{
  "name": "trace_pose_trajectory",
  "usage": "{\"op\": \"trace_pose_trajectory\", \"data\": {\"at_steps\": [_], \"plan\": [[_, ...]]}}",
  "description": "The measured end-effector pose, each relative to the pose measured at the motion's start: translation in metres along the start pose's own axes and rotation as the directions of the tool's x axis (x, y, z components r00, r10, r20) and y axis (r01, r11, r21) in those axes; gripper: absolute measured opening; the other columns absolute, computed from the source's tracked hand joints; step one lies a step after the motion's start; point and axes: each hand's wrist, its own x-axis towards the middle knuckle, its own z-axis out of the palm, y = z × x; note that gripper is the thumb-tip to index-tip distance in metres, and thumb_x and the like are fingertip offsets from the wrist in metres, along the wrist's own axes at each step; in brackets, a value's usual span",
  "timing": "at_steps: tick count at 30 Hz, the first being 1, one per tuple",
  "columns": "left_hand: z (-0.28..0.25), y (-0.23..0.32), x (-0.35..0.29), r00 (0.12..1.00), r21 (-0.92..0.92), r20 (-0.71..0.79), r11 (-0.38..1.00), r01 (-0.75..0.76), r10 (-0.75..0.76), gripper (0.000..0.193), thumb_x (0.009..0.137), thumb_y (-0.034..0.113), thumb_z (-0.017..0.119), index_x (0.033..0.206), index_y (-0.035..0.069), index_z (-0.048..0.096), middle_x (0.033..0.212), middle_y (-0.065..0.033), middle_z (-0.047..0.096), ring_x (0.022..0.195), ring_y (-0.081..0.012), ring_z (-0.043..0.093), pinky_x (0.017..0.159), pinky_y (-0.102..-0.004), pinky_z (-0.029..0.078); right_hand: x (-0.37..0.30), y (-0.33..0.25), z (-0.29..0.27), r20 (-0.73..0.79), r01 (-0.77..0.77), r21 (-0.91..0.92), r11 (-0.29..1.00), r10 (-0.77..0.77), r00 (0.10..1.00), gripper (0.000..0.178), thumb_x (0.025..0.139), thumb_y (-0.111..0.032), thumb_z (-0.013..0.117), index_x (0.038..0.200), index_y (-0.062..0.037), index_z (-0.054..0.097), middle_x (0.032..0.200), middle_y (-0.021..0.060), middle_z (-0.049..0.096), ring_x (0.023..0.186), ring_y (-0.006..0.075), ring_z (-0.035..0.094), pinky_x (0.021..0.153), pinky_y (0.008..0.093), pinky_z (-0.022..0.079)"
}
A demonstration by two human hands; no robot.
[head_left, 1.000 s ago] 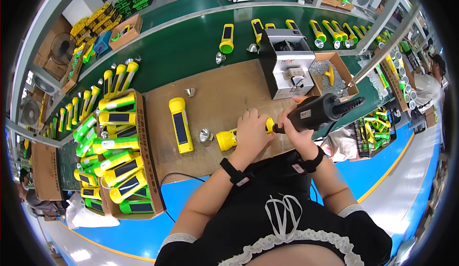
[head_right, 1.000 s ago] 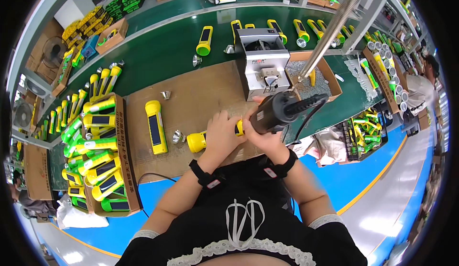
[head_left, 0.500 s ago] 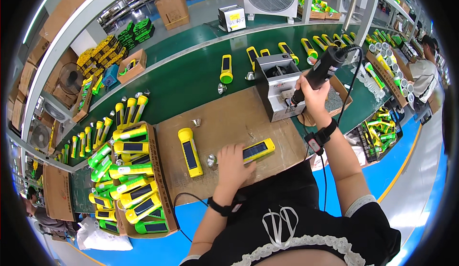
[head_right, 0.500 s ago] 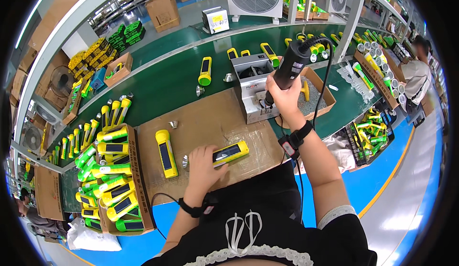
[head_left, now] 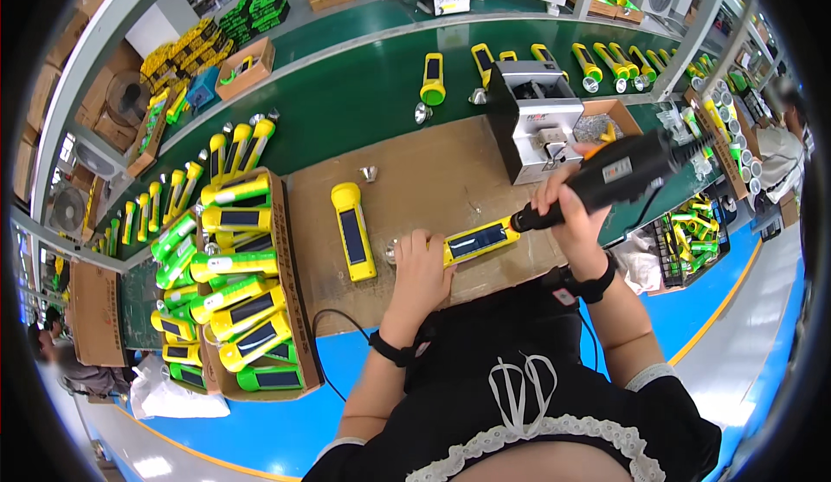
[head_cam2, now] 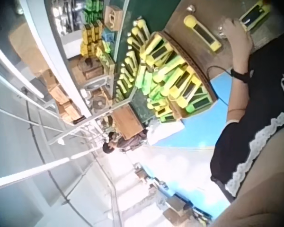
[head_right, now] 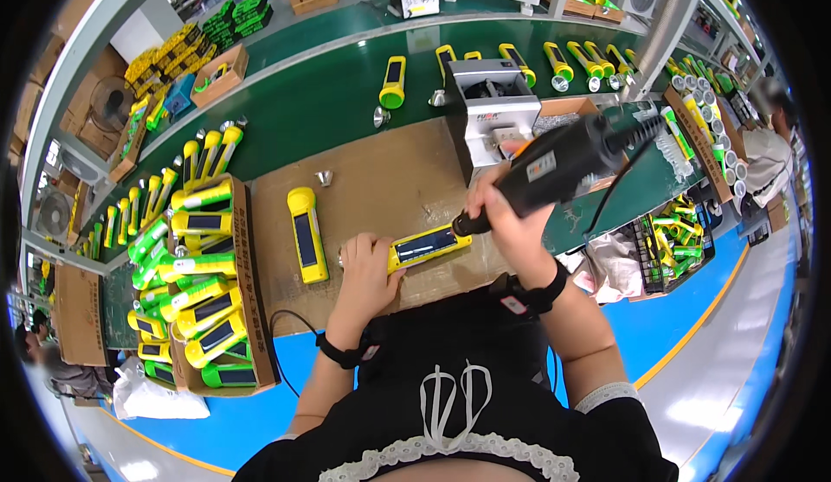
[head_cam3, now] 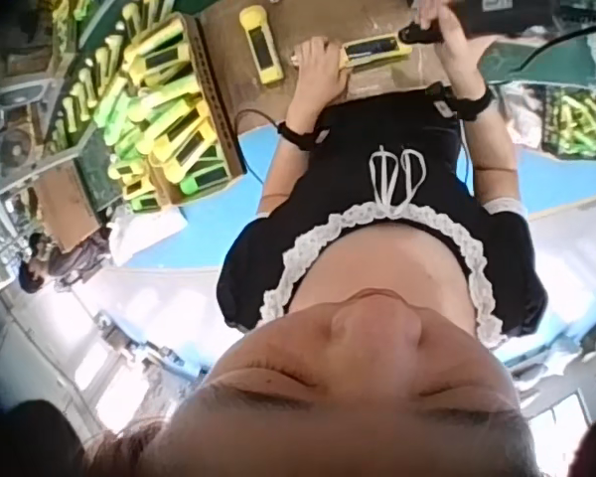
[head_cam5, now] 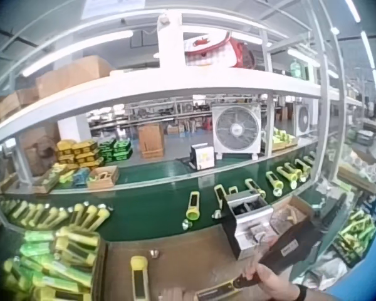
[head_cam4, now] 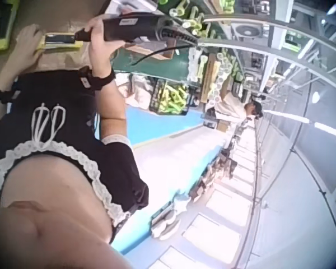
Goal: The recorder uses a power screwdriver to assemble components of solar-powered flashlights at a factory station.
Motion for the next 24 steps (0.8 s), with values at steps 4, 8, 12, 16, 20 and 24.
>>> {"op": "trace_pose_trajectory", "data": {"at_steps": [4,8,12,16,20,24], "plan": [[0.002,-0.007,0.002,1.000,-0.059,-0.024,0.998,0.013,-0.014,0.044,0.064,0.013,0.073,0.103,0.002,0.056,0.096,-0.0154,0.047,0.093,-0.0344,0.045,0.081,-0.0430,0.035,-0.034,0.008,0.032,0.255,-0.014,0.041,0.999,0.003,0.967,0.054,0.086,-0.001,0.054,0.130,-0.0060,0.021,0.076,0.0104,0.051,0.068,0.0192,0.054,0.069,0.0345,0.046],[0.004,-0.009,0.000,0.999,-0.087,-0.033,0.996,0.021,-0.024,0.047,0.061,0.012,0.074,0.102,0.002,0.055,0.096,-0.0149,0.047,0.093,-0.0338,0.045,0.082,-0.0430,0.035,-0.044,0.020,0.043,0.336,0.005,0.010,1.000,-0.008,0.942,0.058,0.086,0.003,0.050,0.133,-0.0063,0.017,0.081,0.0107,0.051,0.069,0.0187,0.053,0.071,0.0351,0.046],[0.004,-0.005,-0.001,0.999,-0.088,-0.018,0.995,0.037,-0.038,0.047,0.060,0.012,0.074,0.102,0.002,0.056,0.095,-0.0144,0.047,0.093,-0.0334,0.045,0.082,-0.0429,0.036,-0.051,0.029,0.041,0.301,-0.017,-0.047,0.999,0.030,0.953,0.059,0.086,0.005,0.048,0.134,-0.0056,0.015,0.083,0.0107,0.050,0.071,0.0177,0.053,0.072,0.0350,0.047],[0.004,-0.004,-0.001,0.998,-0.087,-0.039,0.995,0.039,-0.042,0.047,0.059,0.012,0.074,0.101,0.003,0.056,0.095,-0.0142,0.047,0.093,-0.0333,0.045,0.082,-0.0427,0.036,-0.050,0.034,0.048,0.316,-0.028,-0.056,0.998,0.044,0.948,0.060,0.085,0.006,0.047,0.134,-0.0051,0.014,0.084,0.0104,0.050,0.071,0.0173,0.052,0.073,0.0353,0.047],[0.001,-0.003,0.004,0.997,-0.057,-0.061,0.998,0.040,-0.044,0.039,0.057,0.013,0.073,0.090,0.002,0.055,0.091,-0.0142,0.048,0.093,-0.0327,0.046,0.084,-0.0421,0.036,-0.047,0.036,0.058,0.315,-0.016,-0.110,0.994,0.050,0.948,0.058,0.080,0.007,0.052,0.128,-0.0021,0.022,0.080,0.0091,0.053,0.068,0.0156,0.055,0.073,0.0320,0.047],[0.004,-0.009,0.006,0.996,-0.021,-0.082,0.999,0.030,-0.032,0.038,0.056,0.011,0.068,0.089,0.002,0.052,0.090,-0.0155,0.046,0.091,-0.0337,0.046,0.083,-0.0414,0.036,-0.050,0.046,0.057,0.294,0.020,-0.366,0.930,0.095,0.951,0.053,0.072,0.006,0.059,0.118,0.0019,0.034,0.073,0.0044,0.057,0.064,0.0103,0.056,0.072,0.0236,0.044]]}}
